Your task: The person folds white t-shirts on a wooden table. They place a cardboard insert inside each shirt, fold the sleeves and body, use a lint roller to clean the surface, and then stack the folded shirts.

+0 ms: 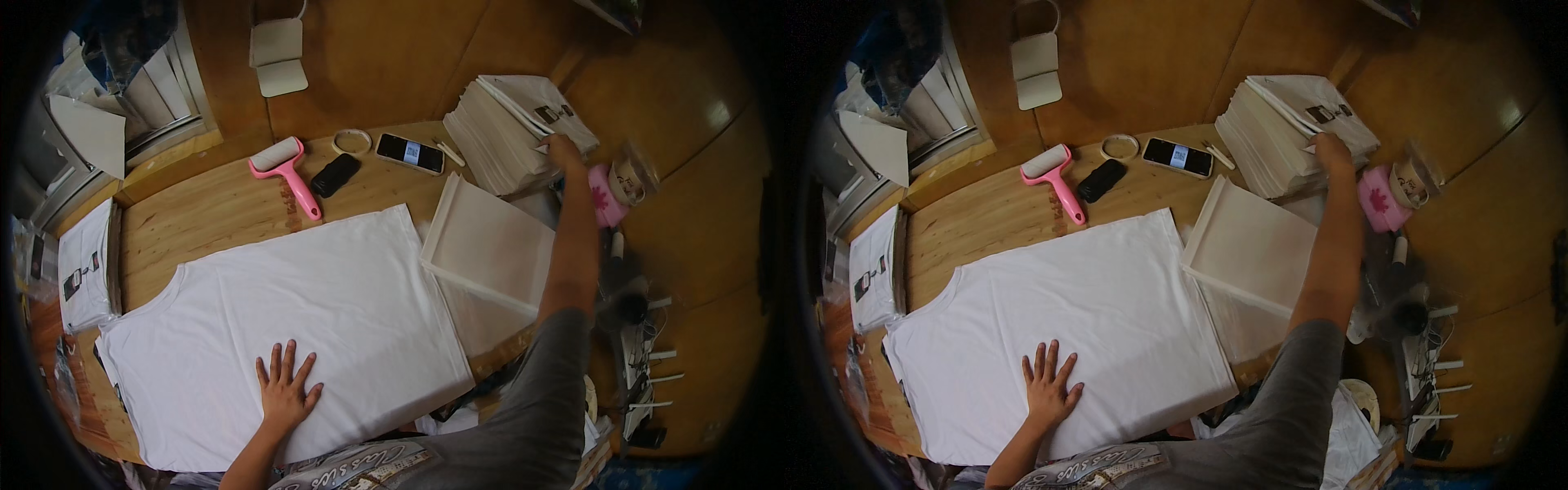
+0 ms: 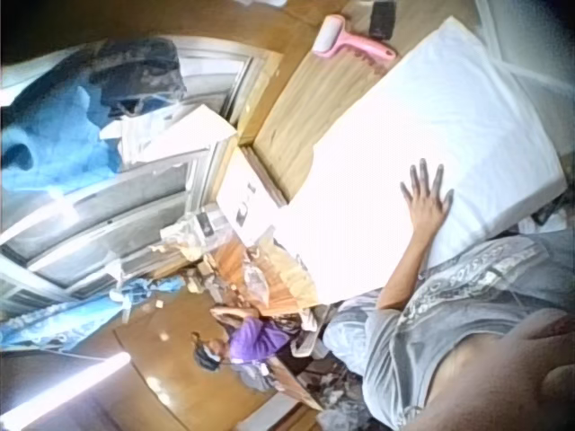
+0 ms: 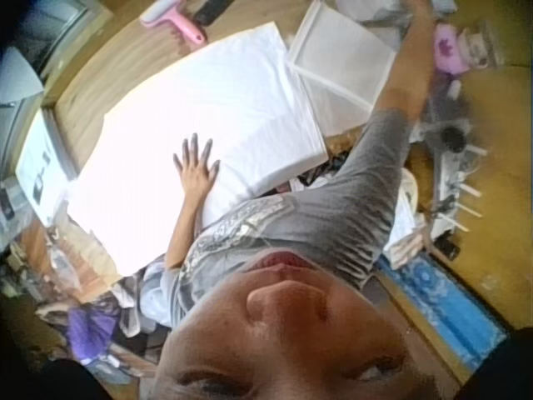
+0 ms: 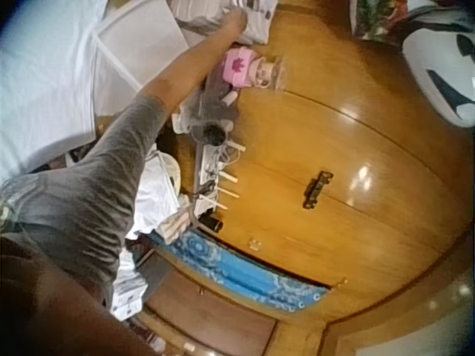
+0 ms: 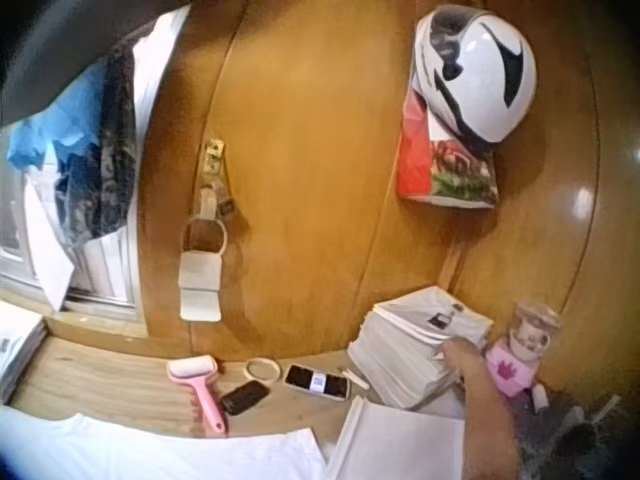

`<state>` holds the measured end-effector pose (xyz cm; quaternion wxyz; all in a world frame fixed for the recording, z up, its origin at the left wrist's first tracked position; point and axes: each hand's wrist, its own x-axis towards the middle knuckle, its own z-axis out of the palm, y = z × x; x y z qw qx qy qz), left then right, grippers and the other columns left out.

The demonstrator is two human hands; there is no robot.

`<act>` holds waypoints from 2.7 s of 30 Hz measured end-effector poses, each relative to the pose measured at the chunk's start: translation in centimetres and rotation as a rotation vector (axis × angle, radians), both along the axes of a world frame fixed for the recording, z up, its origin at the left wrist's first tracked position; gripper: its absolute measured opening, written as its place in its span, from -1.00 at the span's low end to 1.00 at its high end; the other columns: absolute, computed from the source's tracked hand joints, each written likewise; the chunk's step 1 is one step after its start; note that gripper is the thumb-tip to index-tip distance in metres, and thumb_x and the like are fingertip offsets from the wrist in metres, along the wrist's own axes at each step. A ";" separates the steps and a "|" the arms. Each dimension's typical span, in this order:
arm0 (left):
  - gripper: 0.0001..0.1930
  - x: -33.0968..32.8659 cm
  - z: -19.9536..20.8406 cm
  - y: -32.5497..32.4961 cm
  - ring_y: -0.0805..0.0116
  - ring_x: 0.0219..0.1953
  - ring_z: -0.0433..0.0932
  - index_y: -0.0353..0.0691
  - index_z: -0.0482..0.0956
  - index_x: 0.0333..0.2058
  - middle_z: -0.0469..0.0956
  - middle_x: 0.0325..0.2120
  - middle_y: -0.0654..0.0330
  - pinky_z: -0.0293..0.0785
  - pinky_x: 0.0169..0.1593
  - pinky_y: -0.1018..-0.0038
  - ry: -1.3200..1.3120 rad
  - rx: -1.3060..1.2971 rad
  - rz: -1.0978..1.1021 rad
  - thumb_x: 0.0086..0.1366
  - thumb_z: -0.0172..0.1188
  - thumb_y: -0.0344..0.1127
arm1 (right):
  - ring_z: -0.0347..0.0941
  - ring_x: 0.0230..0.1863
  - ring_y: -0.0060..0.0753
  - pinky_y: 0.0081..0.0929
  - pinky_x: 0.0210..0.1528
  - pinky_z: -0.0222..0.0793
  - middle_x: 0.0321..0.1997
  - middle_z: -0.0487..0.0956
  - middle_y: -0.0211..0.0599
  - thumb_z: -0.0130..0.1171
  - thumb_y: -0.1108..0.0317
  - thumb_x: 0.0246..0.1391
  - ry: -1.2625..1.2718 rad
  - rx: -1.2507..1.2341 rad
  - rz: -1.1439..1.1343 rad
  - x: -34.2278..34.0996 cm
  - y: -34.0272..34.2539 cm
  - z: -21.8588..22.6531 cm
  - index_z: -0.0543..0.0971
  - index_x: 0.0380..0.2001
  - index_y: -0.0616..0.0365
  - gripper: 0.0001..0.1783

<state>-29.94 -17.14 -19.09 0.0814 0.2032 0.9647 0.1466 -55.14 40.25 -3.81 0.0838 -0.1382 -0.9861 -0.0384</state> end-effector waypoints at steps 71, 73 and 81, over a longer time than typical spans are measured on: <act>-0.55 9.9 -0.2 -15.8 0.08 -0.02 0.26 -0.18 0.32 -0.07 0.31 -0.07 0.11 0.23 -0.01 0.39 0.156 0.793 0.475 -0.01 0.11 -0.39 | 0.38 -0.19 -0.07 -0.30 -0.21 0.30 -0.17 0.43 -0.08 -0.20 0.62 -0.12 0.342 0.169 0.622 11.8 -37.4 2.4 0.37 -0.10 0.09 -0.56; -0.44 9.4 0.7 -17.5 0.10 -0.06 0.31 -0.20 0.21 0.01 0.30 -0.06 0.05 0.28 -0.06 0.37 0.095 0.956 0.634 0.00 0.15 -0.29 | 0.24 0.06 -0.24 -0.49 0.05 0.10 -0.02 0.36 -0.14 -0.26 0.74 -0.15 0.390 -0.295 0.797 17.9 -42.9 5.5 0.32 -0.03 0.16 -0.47; -0.26 8.0 4.3 -27.3 0.16 -0.05 0.32 0.05 -0.28 0.17 0.19 0.03 0.02 0.35 -0.14 0.23 -0.278 1.697 0.811 0.12 -0.38 0.30 | 0.02 0.14 -0.28 -0.36 0.09 0.04 0.26 -0.25 -0.15 -0.01 0.64 -0.13 0.662 -0.974 1.131 24.2 -50.8 -5.1 -0.21 0.15 0.10 -0.18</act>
